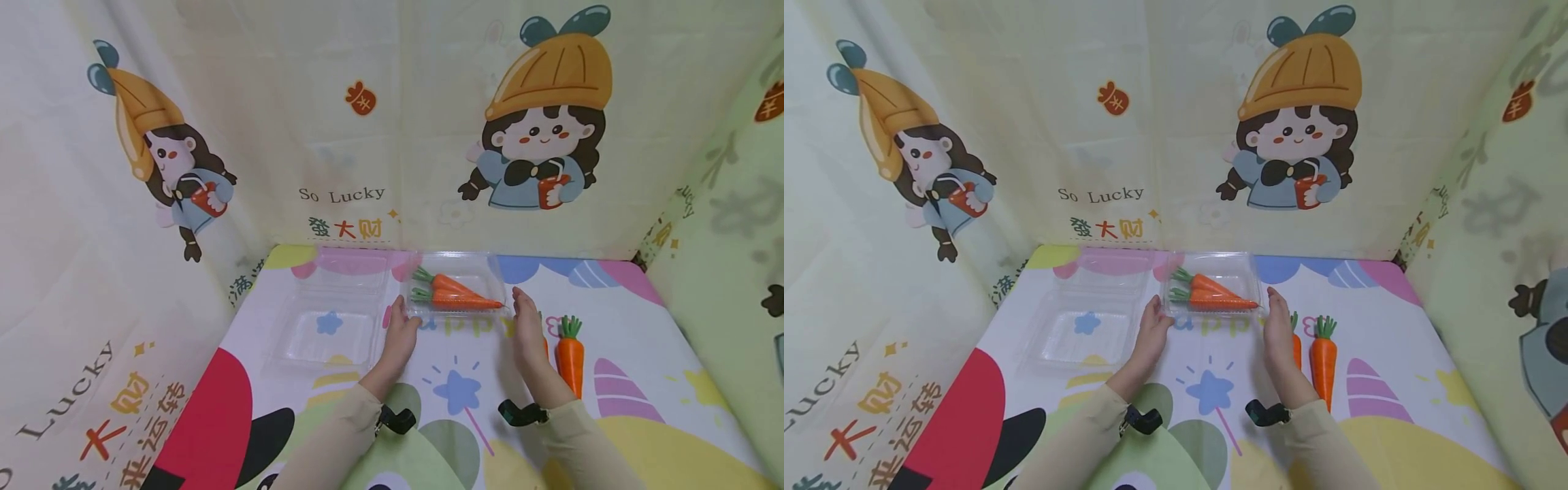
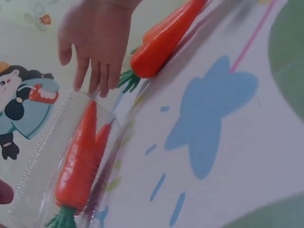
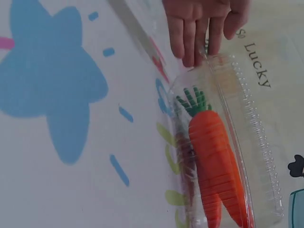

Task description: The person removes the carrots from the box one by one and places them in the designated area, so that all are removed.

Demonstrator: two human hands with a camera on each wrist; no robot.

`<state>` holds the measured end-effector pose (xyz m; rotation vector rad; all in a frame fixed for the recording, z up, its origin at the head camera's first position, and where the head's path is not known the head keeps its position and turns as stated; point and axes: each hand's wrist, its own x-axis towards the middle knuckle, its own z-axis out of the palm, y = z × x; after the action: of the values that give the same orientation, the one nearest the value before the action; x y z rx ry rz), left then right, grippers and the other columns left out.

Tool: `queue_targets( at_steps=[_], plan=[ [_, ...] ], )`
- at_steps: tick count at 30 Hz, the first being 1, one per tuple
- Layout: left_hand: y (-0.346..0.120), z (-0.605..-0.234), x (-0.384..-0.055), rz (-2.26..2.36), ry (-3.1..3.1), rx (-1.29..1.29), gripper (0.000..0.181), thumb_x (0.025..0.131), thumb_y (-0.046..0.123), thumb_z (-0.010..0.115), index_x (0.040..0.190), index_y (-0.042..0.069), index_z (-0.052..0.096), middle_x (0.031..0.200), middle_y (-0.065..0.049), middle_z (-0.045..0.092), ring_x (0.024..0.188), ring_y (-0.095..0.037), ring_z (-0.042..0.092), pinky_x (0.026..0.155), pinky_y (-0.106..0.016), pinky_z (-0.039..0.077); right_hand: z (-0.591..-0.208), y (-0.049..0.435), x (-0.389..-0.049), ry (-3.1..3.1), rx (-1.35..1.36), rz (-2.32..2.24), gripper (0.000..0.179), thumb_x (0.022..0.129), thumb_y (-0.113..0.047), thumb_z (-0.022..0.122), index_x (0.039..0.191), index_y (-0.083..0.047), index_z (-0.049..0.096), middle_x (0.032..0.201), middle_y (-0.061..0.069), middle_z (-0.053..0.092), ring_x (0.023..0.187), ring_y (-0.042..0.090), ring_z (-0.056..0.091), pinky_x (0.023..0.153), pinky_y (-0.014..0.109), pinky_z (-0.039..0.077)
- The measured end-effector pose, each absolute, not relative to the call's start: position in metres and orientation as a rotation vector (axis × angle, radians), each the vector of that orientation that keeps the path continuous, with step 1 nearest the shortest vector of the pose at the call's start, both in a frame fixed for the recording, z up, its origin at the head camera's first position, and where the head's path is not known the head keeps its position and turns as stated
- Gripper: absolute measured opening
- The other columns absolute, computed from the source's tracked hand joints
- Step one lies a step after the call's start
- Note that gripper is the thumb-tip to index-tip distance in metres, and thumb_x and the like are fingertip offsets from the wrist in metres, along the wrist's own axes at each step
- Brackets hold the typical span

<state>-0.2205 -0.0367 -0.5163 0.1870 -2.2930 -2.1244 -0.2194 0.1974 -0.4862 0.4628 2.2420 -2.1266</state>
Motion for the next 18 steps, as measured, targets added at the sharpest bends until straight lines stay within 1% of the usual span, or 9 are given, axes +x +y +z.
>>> queue_targets(
  at_steps=[4, 6, 8, 9, 10, 13, 15, 17, 18],
  plan=[
    [-0.0359, -0.5200, -0.2272, -2.259, -2.133, 0.278, 0.073, 0.092, 0.007, 0.051, 0.159, -0.005, 0.025, 0.166, -0.025, 0.027, 0.153, -0.042, 0.028, 0.124, -0.055, 0.027, -0.4901, 0.1961, -0.2235, 2.032, 0.474, -2.265, 0.062, 0.113, -0.038, 0.018, 0.166, -0.006, 0.013, 0.174, 0.009, 0.007, 0.161, 0.023, 0.008, 0.130, 0.038, 0.009],
    [-0.0374, -0.5219, -0.2298, -2.299, -2.089, 0.297, 0.069, 0.094, 0.008, 0.051, 0.158, -0.005, 0.029, 0.164, -0.026, 0.031, 0.152, -0.041, 0.030, 0.123, -0.055, 0.029, -0.4907, 0.1955, -0.2244, 1.961, 0.495, -2.308, 0.060, 0.113, -0.036, 0.021, 0.163, -0.002, 0.020, 0.172, 0.009, 0.011, 0.160, 0.020, 0.010, 0.129, 0.036, 0.010],
    [-0.0391, -0.5221, -0.2303, -2.323, -2.067, 0.294, 0.067, 0.096, 0.008, 0.050, 0.158, -0.005, 0.030, 0.163, -0.027, 0.033, 0.151, -0.042, 0.031, 0.122, -0.055, 0.030, -0.4913, 0.1953, -0.2251, 1.920, 0.505, -2.346, 0.049, 0.113, -0.031, 0.026, 0.146, 0.001, 0.040, 0.162, 0.010, 0.024, 0.154, 0.020, 0.021, 0.129, 0.035, 0.014],
    [-0.0398, -0.5222, -0.2299, -2.332, -2.062, 0.294, 0.066, 0.096, 0.008, 0.050, 0.158, -0.004, 0.030, 0.162, -0.026, 0.033, 0.151, -0.041, 0.031, 0.122, -0.055, 0.030, -0.4915, 0.1954, -0.2251, 1.897, 0.500, -2.376, 0.040, 0.112, -0.027, 0.028, 0.132, 0.002, 0.048, 0.153, 0.012, 0.030, 0.148, 0.021, 0.026, 0.129, 0.036, 0.016],
    [-0.0404, -0.5225, -0.2293, -2.342, -2.055, 0.291, 0.066, 0.097, 0.008, 0.050, 0.159, -0.004, 0.030, 0.163, -0.026, 0.033, 0.152, -0.041, 0.031, 0.123, -0.055, 0.030, -0.4915, 0.1955, -0.2251, 1.883, 0.500, -2.396, 0.032, 0.111, -0.023, 0.030, 0.117, 0.000, 0.051, 0.143, 0.011, 0.035, 0.141, 0.021, 0.031, 0.129, 0.036, 0.019],
    [-0.0417, -0.5229, -0.2268, -2.351, -2.055, 0.288, 0.068, 0.096, 0.008, 0.050, 0.160, -0.002, 0.028, 0.164, -0.025, 0.031, 0.153, -0.040, 0.029, 0.124, -0.054, 0.028, -0.4915, 0.1971, -0.2253, 1.863, 0.494, -2.396, 0.022, 0.110, -0.018, 0.033, 0.101, -0.003, 0.047, 0.125, 0.007, 0.037, 0.125, 0.019, 0.037, 0.126, 0.038, 0.025],
    [-0.0423, -0.5241, -0.2260, -2.339, -2.056, 0.282, 0.069, 0.095, 0.007, 0.051, 0.160, -0.001, 0.028, 0.165, -0.024, 0.031, 0.153, -0.039, 0.029, 0.124, -0.053, 0.027, -0.4904, 0.1986, -0.2239, 1.870, 0.467, -2.349, 0.027, 0.111, -0.018, 0.033, 0.118, 0.002, 0.050, 0.136, 0.009, 0.038, 0.128, 0.019, 0.037, 0.127, 0.039, 0.024],
    [-0.0432, -0.5255, -0.2255, -2.331, -2.054, 0.285, 0.071, 0.093, 0.005, 0.051, 0.160, -0.001, 0.028, 0.165, -0.023, 0.031, 0.153, -0.039, 0.029, 0.124, -0.053, 0.027, -0.4893, 0.1998, -0.2220, 1.905, 0.450, -2.259, 0.043, 0.112, -0.022, 0.032, 0.147, 0.004, 0.037, 0.154, 0.015, 0.031, 0.139, 0.023, 0.036, 0.127, 0.040, 0.023],
    [-0.0435, -0.5260, -0.2250, -2.327, -2.054, 0.287, 0.072, 0.093, 0.005, 0.052, 0.160, 0.000, 0.029, 0.165, -0.023, 0.031, 0.153, -0.038, 0.030, 0.124, -0.053, 0.028, -0.4887, 0.2001, -0.2206, 1.934, 0.440, -2.213, 0.049, 0.112, -0.022, 0.032, 0.154, 0.003, 0.030, 0.160, 0.019, 0.027, 0.143, 0.027, 0.035, 0.127, 0.041, 0.023]
  ],
)
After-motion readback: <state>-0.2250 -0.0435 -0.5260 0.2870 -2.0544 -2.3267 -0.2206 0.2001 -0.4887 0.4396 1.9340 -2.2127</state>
